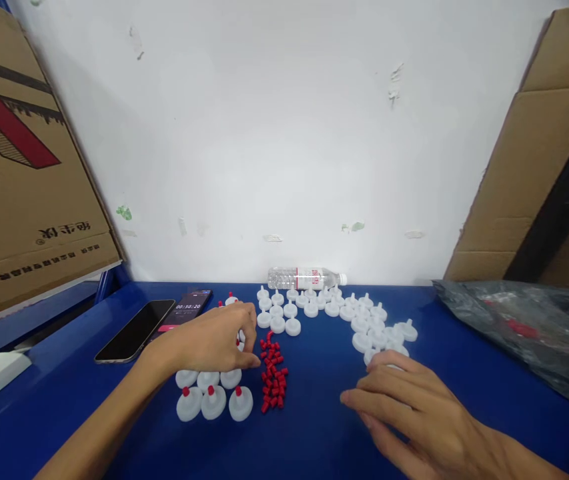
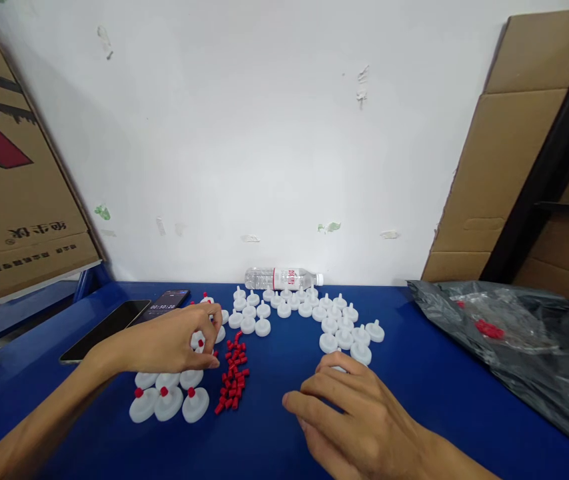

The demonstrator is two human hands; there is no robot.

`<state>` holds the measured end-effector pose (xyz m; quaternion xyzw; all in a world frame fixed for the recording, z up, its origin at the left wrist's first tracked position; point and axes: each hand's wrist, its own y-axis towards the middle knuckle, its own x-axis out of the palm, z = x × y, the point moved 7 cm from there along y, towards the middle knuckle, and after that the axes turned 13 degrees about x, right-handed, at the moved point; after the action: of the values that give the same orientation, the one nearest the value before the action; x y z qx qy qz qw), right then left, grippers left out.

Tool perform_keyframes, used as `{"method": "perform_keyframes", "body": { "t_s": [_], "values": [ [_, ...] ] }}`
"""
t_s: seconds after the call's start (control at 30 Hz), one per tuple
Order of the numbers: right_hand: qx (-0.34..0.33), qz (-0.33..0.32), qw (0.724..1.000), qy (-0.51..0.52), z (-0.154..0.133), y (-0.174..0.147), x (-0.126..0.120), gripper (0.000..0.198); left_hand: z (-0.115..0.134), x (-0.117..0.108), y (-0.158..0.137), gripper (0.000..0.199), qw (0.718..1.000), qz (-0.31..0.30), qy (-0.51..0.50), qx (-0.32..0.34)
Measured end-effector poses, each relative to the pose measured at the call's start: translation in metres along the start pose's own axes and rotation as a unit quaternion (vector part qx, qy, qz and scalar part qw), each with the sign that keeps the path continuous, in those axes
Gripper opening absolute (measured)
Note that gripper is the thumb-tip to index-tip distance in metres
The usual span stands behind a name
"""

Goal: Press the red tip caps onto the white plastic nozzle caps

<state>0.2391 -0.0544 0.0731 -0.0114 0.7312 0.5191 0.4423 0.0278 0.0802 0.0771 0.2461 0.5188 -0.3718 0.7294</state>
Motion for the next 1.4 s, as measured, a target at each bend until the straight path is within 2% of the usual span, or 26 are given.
{"method": "perform_keyframes", "body": {
  "t_s": [0.1, 0.2, 0.3, 0.37, 0.47, 0.53, 0.63, 0.77, 0.97, 1.17, 1.3, 1.4],
  "values": [
    [-0.001, 0.006, 1.000, 0.002, -0.001, 0.000, 0.000, 0.027, 0.007, 0.008, 0.001, 0.025, 0.999, -0.032, -0.028, -0.004],
    [-0.002, 0.004, 1.000, -0.002, 0.000, 0.000, 0.000, 0.028, 0.004, 0.016, -0.002, 0.024, 0.995, -0.080, -0.042, -0.041],
    [0.002, 0.000, 1.000, 0.001, 0.001, -0.001, 0.000, 0.028, 0.001, 0.013, -0.006, 0.029, 0.992, -0.103, -0.053, -0.059],
    [0.000, -0.005, 1.000, 0.004, 0.001, -0.001, 0.001, 0.028, 0.002, 0.004, -0.004, 0.027, 0.996, -0.069, -0.039, -0.045],
    [0.012, 0.000, 1.000, 0.009, 0.003, -0.001, 0.001, 0.028, 0.004, -0.009, 0.003, 0.026, 0.999, 0.029, 0.022, -0.018],
    [0.025, 0.004, 1.000, 0.011, 0.005, 0.000, 0.002, 0.028, 0.003, -0.011, 0.007, 0.028, 0.994, 0.083, 0.073, -0.003],
    [0.032, 0.003, 0.999, 0.014, 0.006, 0.001, 0.003, 0.028, -0.003, -0.004, 0.013, 0.032, 0.982, 0.125, 0.139, 0.015],
    [0.025, 0.004, 1.000, 0.013, 0.004, 0.000, 0.002, 0.026, -0.011, 0.006, 0.018, 0.034, 0.973, 0.127, 0.188, 0.035],
    [0.009, -0.022, 1.000, -0.001, 0.003, 0.000, 0.003, 0.027, -0.015, 0.010, 0.023, 0.036, 0.976, 0.106, 0.183, 0.043],
    [0.014, -0.023, 1.000, -0.008, 0.004, -0.001, 0.005, 0.027, -0.020, 0.014, 0.027, 0.036, 0.974, 0.112, 0.185, 0.062],
    [0.018, -0.028, 0.999, -0.003, 0.005, -0.002, 0.005, 0.028, -0.015, 0.004, 0.024, 0.032, 0.967, 0.142, 0.195, 0.086],
    [0.032, -0.023, 0.999, 0.005, 0.005, 0.000, 0.005, 0.027, 0.001, -0.008, 0.020, 0.026, 0.956, 0.188, 0.188, 0.127]
  ]
}}
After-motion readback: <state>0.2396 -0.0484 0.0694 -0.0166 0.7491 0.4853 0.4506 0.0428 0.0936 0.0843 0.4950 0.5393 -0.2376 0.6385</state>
